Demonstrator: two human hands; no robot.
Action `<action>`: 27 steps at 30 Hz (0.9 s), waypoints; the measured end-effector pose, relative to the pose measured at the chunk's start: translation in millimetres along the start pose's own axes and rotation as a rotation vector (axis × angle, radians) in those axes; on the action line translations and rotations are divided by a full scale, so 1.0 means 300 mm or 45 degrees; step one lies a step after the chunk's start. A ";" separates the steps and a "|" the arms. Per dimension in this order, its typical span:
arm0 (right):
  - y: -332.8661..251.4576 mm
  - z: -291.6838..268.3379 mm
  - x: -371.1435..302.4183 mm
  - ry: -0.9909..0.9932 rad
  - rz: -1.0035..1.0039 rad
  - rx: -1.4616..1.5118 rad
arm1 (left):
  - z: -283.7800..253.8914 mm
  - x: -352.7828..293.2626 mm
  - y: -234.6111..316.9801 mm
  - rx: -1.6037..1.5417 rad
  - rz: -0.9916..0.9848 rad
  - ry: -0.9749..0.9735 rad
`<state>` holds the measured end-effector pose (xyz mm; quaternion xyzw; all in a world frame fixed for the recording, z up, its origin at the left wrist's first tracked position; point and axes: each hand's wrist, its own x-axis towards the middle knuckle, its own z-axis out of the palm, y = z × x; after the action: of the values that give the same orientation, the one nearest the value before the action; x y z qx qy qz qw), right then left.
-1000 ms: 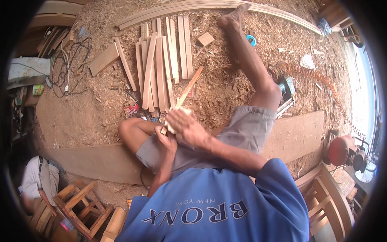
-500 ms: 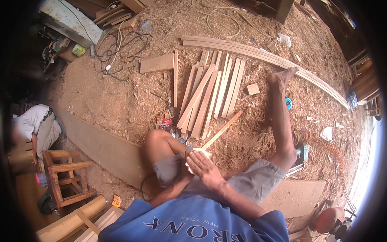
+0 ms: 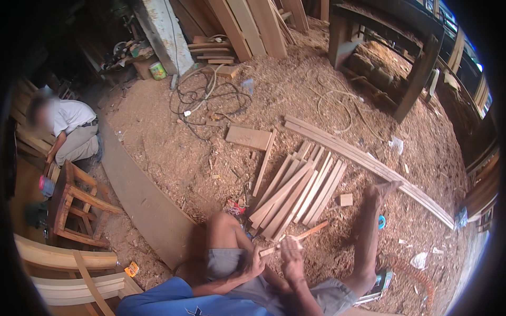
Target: The person sits on the floor and assembles a wooden frame by hand. They pick up thin wooden slats, align them with longer base pieces, and use a nail gun to fasten the components together. The person also uses a tape measure to check dimensions during the process.
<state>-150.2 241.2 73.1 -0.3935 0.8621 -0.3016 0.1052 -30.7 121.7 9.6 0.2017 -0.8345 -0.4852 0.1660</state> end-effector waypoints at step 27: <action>0.250 0.110 -0.029 0.237 0.026 0.048 | 0.035 -0.002 -0.064 0.061 -0.048 -0.033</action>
<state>-176.7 271.2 1.2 -0.3528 0.8663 -0.3519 0.0352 -31.8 121.0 -12.3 0.2148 -0.8440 -0.4708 0.1411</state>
